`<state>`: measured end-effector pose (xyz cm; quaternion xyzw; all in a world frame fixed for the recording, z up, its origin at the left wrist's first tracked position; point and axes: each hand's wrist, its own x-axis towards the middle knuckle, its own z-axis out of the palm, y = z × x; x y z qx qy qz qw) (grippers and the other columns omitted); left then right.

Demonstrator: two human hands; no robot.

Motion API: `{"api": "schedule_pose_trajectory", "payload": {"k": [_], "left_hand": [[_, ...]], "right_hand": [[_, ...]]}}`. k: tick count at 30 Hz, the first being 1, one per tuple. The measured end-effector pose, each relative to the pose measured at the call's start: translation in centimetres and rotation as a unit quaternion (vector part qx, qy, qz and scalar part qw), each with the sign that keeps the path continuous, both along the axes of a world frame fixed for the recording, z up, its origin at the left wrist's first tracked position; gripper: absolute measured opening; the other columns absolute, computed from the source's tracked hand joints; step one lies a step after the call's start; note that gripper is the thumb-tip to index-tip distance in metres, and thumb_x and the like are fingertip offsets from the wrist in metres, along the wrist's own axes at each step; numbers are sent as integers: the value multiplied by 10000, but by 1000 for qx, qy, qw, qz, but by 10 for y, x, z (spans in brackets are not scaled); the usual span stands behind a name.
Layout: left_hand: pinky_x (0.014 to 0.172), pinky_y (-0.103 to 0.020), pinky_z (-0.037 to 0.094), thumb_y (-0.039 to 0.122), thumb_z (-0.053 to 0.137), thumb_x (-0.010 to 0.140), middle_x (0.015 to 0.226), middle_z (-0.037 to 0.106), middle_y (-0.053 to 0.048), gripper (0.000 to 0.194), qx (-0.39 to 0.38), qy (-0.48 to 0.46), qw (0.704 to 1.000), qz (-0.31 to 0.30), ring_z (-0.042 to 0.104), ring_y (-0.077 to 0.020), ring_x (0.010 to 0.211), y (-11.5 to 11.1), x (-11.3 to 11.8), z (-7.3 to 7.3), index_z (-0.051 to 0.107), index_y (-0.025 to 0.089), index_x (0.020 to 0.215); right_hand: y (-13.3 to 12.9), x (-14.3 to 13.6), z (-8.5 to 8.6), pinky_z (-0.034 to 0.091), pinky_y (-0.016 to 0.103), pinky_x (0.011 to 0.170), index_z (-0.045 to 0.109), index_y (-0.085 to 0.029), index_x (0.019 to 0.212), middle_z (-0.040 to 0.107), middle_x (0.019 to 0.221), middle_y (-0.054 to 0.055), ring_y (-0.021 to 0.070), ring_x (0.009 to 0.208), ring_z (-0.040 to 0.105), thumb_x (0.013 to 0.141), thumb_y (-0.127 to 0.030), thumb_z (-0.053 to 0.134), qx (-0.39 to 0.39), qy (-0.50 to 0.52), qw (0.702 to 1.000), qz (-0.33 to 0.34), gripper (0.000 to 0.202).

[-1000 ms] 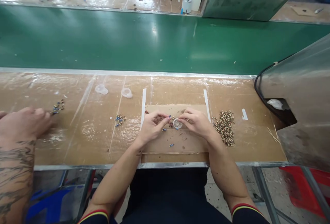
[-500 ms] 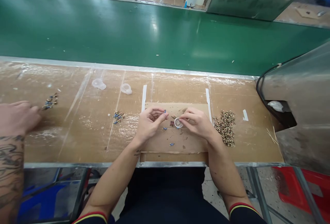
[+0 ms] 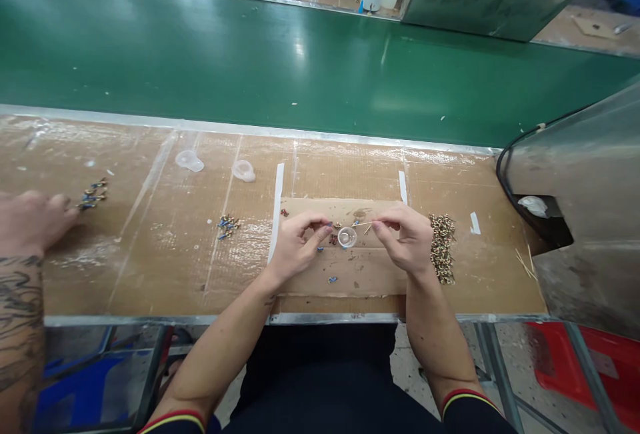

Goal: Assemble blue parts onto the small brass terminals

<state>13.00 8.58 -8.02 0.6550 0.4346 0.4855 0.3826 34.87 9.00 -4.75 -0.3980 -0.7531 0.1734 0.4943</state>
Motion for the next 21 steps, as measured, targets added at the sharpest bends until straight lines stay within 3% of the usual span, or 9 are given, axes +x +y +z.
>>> {"api": "schedule_pose_trajectory", "payload": {"k": [3,7,21], "left_hand": [[681,-242,575,177,628,942,814,742,-34,67,96,64,993,-31,694,-128,725,-3,4,3,687,166,912],[678,-243,572,152,592,972,837,734,-35,71,155,104,982,-44,689,-129,734,-6,7,4,658,174,958],[682,-248,574,145,587,971,850,736,-32,74,164,118,979,-42,685,-129,738,-6,6,2,651,181,962]], "right_hand": [[-4,-6,0,414,268,535,674,-239,871,681,723,-21,115,594,536,900,-135,656,17,77,997,-12,110],[-7,-13,-1,432,276,529,673,-236,871,664,707,-16,119,587,544,894,-146,665,19,72,997,7,93],[-7,-16,-1,452,249,520,659,-218,861,666,713,-14,106,592,574,893,-131,669,30,36,999,23,93]]}}
